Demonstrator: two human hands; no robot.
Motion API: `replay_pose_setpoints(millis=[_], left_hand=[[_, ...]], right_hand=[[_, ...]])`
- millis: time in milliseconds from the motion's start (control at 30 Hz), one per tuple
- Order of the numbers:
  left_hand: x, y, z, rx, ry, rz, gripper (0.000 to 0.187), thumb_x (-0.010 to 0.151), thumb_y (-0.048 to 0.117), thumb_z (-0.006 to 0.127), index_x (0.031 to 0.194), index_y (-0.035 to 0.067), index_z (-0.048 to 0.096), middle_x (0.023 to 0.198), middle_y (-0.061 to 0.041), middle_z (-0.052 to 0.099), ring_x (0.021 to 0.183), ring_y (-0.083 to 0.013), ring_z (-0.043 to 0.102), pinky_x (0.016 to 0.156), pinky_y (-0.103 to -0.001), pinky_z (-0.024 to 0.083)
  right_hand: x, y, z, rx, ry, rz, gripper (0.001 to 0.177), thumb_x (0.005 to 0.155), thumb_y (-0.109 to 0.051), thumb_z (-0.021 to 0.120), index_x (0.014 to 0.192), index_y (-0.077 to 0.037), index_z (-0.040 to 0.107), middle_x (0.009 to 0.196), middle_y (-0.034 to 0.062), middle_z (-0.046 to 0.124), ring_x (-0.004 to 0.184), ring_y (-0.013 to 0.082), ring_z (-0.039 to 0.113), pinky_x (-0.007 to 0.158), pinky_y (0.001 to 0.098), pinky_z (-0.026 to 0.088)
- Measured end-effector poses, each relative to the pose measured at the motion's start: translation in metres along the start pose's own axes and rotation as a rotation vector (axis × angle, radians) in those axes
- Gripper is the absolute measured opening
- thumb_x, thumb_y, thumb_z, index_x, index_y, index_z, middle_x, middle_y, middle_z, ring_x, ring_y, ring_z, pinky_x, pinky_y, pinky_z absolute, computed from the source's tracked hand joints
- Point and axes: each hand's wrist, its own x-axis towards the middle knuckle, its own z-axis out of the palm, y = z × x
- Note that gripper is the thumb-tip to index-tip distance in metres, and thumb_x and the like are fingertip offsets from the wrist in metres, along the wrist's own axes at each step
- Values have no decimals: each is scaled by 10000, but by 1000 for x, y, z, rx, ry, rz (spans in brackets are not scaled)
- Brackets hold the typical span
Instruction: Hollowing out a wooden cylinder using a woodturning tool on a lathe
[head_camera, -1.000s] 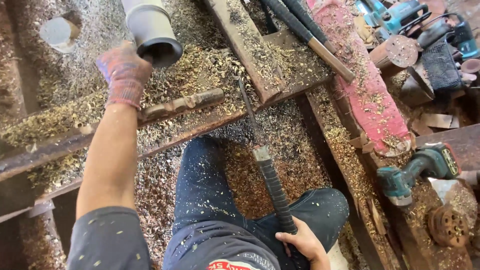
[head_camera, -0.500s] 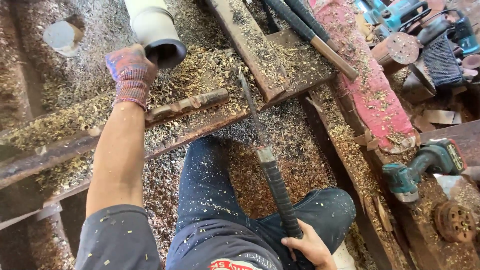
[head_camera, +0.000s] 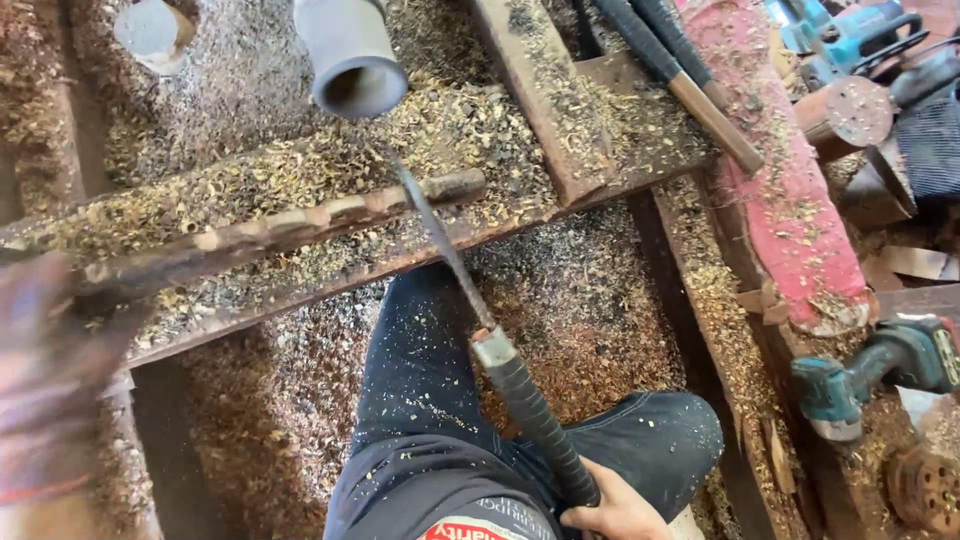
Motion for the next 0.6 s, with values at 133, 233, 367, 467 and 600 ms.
replay_pose_setpoints(millis=[133, 233, 367, 467, 600], left_hand=[[-12, -135, 65, -450, -117, -525, 314, 1018, -70, 472, 807, 123, 342, 739, -16, 311, 647, -124, 321, 527, -341, 207], [-19, -123, 40, 8, -79, -108, 269, 1013, -69, 666, 1278, -117, 661, 1038, -247, 581, 918, -373, 571, 732, -426, 459], [3, -135, 62, -441, 92, -443, 163, 1117, 208, 715, 1028, 195, 580, 917, 14, 523, 802, -135, 536, 712, -260, 417], [91, -4, 6, -353, -284, -681, 207, 1009, 541, 603, 962, 339, 611, 826, 116, 632, 709, -54, 599, 617, -191, 432], [137, 151, 27, 807, -722, 133, 196, 1107, 450, 489, 1155, 412, 675, 544, 86, 497, 395, -29, 513, 329, -172, 410]], right_hand=[[5, -18, 9, -174, 117, 12, 705, 762, 28, 822, 1409, -143, 601, 716, 107, 640, 419, 160, 582, 355, 268, 486], [16, -32, 14, -160, 142, -78, 627, 734, 17, 822, 1330, -97, 663, 800, 97, 673, 479, 145, 564, 446, 277, 513], [21, -48, 21, -355, 237, -69, 608, 695, -121, 871, 1279, -186, 718, 1028, -12, 778, 821, 106, 667, 769, 250, 543], [31, -48, 23, -410, 256, -117, 554, 683, -196, 889, 1213, -214, 728, 1075, -52, 816, 1007, 91, 706, 978, 236, 504], [35, -61, 29, -445, 243, -158, 536, 713, -250, 891, 1203, -214, 676, 1037, -25, 777, 939, 110, 677, 893, 264, 531]])
